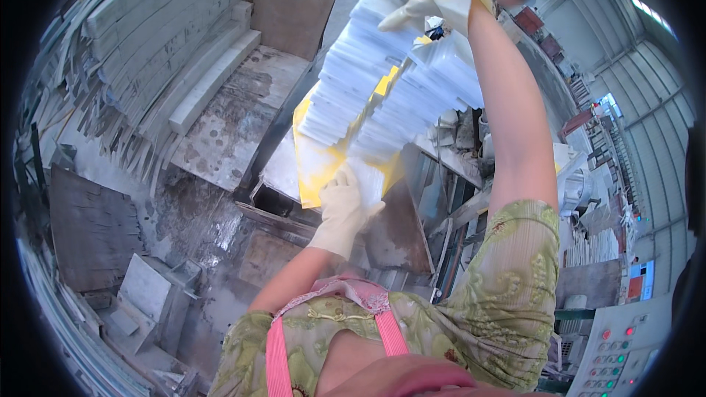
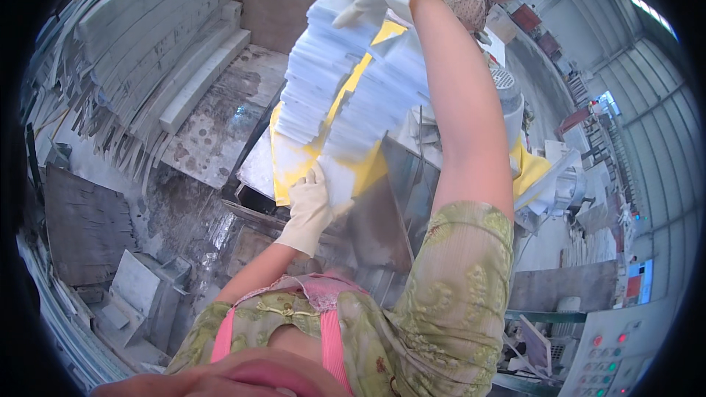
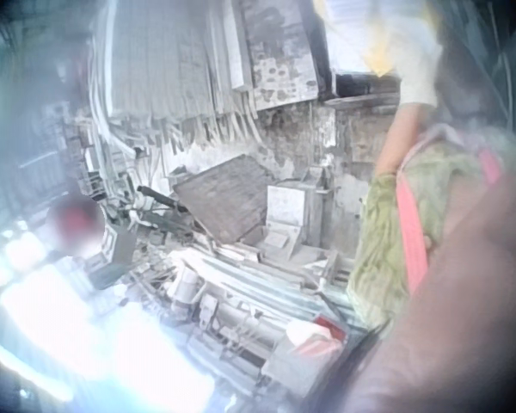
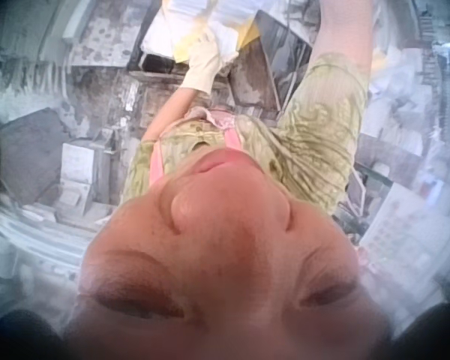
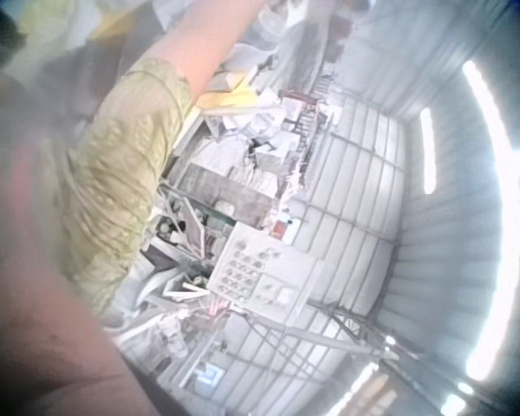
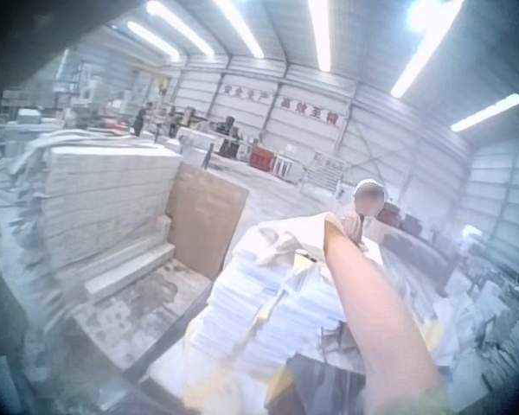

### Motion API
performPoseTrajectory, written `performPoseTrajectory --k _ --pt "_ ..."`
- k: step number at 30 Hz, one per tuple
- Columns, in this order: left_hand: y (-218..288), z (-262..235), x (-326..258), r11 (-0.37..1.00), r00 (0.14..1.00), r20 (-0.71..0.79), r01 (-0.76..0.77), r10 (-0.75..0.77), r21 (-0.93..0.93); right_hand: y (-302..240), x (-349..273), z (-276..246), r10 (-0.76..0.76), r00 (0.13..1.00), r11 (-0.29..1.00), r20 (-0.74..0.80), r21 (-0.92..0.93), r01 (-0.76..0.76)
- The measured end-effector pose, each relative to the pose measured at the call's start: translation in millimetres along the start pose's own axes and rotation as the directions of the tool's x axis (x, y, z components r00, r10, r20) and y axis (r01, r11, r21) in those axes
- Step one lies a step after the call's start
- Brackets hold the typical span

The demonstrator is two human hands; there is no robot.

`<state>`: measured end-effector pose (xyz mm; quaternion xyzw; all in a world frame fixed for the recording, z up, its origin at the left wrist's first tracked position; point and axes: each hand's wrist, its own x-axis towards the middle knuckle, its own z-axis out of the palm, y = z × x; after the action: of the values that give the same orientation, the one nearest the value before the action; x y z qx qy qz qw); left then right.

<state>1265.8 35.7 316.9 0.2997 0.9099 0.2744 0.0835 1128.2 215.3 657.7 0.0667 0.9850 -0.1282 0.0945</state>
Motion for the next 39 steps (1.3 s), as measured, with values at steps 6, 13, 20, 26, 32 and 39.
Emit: performPoseTrajectory --k 6,13,20,26,32,39 --pt "1 0 -1 0.996 0.999 -0.042 -0.014 0.017 0.09 -26 -69 -36 -0.287 0.723 0.849 -0.628 0.183 0.496" --pt "3 -1 5 0.988 0.997 -0.076 -0.004 0.016 0.155 116 -211 124 -0.172 0.577 0.411 -0.798 0.475 0.778" --pt "2 -5 12 0.964 0.999 0.032 -0.025 0.017 0.264 153 -195 386 0.077 0.946 0.459 0.315 0.831 -0.314" --pt "16 -17 18 0.987 0.991 0.103 0.097 -0.084 -0.127 102 -177 415 -0.043 0.996 0.788 -0.072 0.61 0.078" --pt "47 -20 35 0.887 0.852 0.255 0.457 -0.458 0.067 80 -165 430 0.037 0.996 0.88 0.077 0.47 -0.069" --pt "57 -17 33 0.863 0.861 0.073 0.497 -0.503 0.089 72 -163 432 0.052 0.995 0.891 -0.086 0.454 -0.007"
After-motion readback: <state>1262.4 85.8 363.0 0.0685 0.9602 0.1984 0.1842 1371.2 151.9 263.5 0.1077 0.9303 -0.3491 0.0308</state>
